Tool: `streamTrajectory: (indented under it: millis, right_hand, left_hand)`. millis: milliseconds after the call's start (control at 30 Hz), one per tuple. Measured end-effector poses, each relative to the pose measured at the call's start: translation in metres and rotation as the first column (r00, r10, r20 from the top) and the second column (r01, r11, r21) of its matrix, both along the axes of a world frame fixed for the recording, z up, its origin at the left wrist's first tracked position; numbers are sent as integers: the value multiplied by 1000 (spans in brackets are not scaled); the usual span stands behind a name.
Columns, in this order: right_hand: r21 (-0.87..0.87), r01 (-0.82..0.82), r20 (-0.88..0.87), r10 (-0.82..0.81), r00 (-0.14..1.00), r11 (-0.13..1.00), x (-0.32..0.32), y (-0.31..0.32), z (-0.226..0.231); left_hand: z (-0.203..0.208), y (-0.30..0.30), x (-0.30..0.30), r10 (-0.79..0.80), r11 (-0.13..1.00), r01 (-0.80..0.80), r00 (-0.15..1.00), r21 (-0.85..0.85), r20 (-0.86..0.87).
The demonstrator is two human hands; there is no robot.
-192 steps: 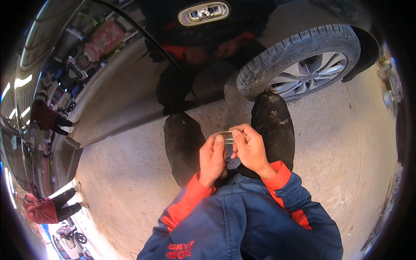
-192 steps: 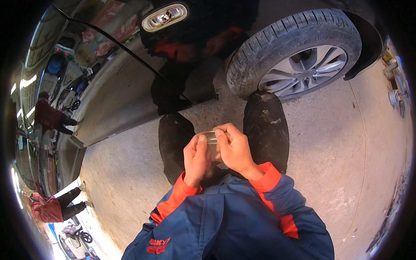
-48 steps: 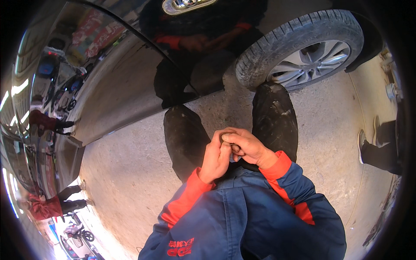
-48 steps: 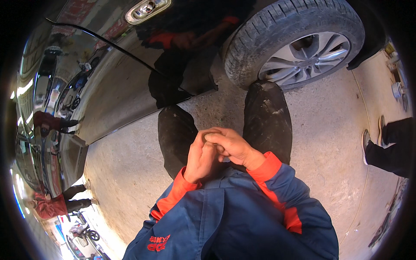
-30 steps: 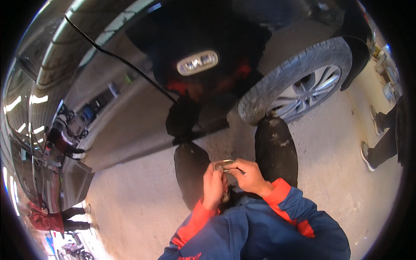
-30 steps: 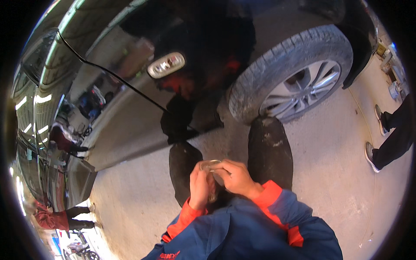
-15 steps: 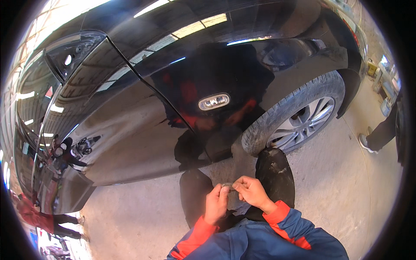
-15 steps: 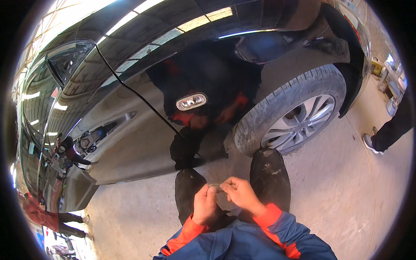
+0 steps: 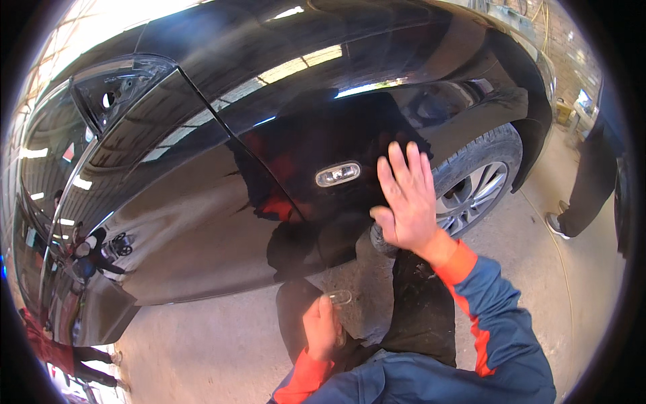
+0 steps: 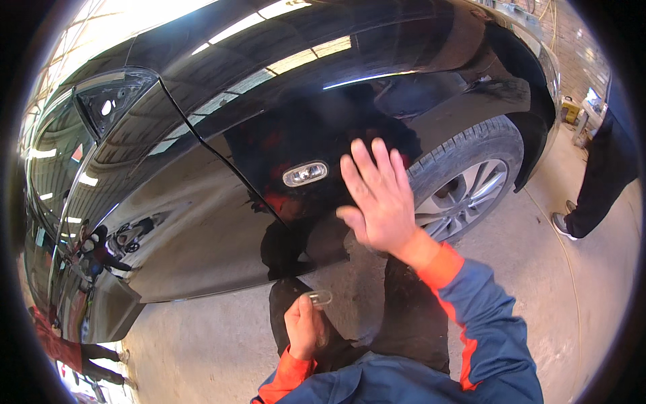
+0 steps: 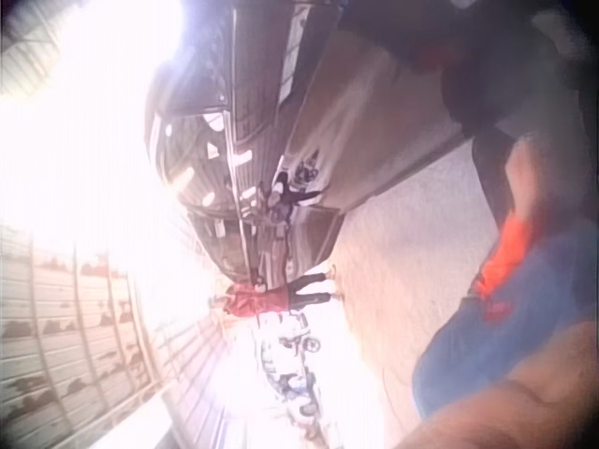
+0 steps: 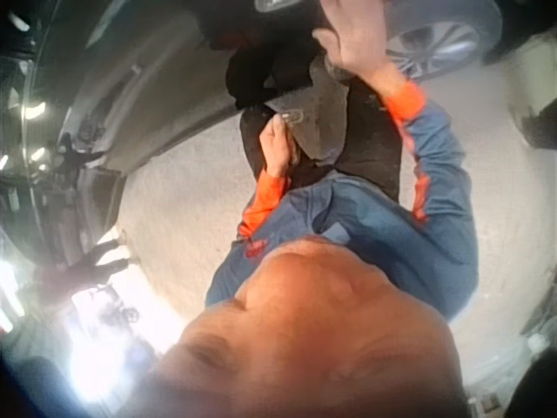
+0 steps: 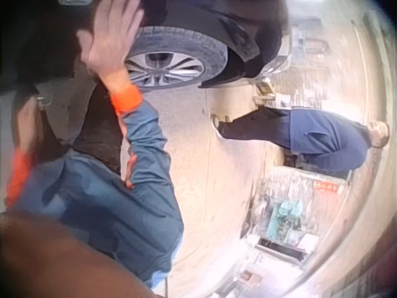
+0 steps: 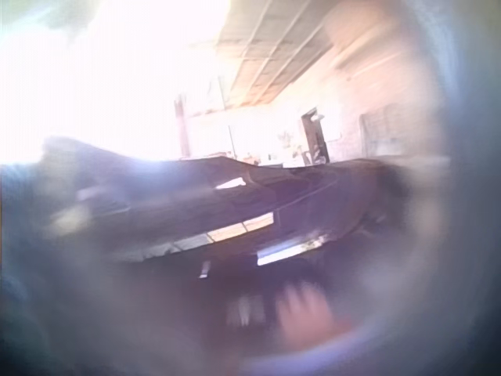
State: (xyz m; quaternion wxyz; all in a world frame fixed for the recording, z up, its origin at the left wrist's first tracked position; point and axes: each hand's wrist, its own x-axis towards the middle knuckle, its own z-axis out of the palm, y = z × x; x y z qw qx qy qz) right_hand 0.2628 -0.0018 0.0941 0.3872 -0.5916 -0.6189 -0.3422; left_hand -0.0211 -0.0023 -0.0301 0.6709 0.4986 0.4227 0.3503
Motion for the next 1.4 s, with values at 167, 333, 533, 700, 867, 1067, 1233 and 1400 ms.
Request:
streamTrajectory:
  millis: [167,333,533,700,867,1067,1233,1400]
  right_hand:
    - [-70,125,83,-119,989,990,-1,23,-11]
    - [-30,19,133,-15,991,999,-55,36,-58]
    - [-112,-399,274,414,868,910,-79,33,-19]
    - [-235,-158,317,229,920,959,-57,59,17]
    - [-276,-66,539,212,815,959,-19,34,-4]
    - [-302,-372,298,458,838,878,3,-29,-12]
    - [-147,-3,154,26,988,989,9,-5,13]
    - [-153,-220,189,247,950,963,-19,28,32]
  left_hand:
    - [-23,-11,-16,33,989,-27,998,-142,44]
    - [-39,-17,-14,6,980,0,1000,-197,29]
    - [-40,-25,-13,-44,977,39,999,-210,-20]
    - [-43,-33,-13,-87,973,80,996,-217,-20]
    - [-48,-35,-16,-96,965,91,995,-247,-10]
    - [-54,-36,-12,-128,960,127,992,-249,11]
    - [-56,-42,-6,-173,959,169,985,-229,2]
    - [-55,-42,-7,-155,961,144,987,-237,-31]
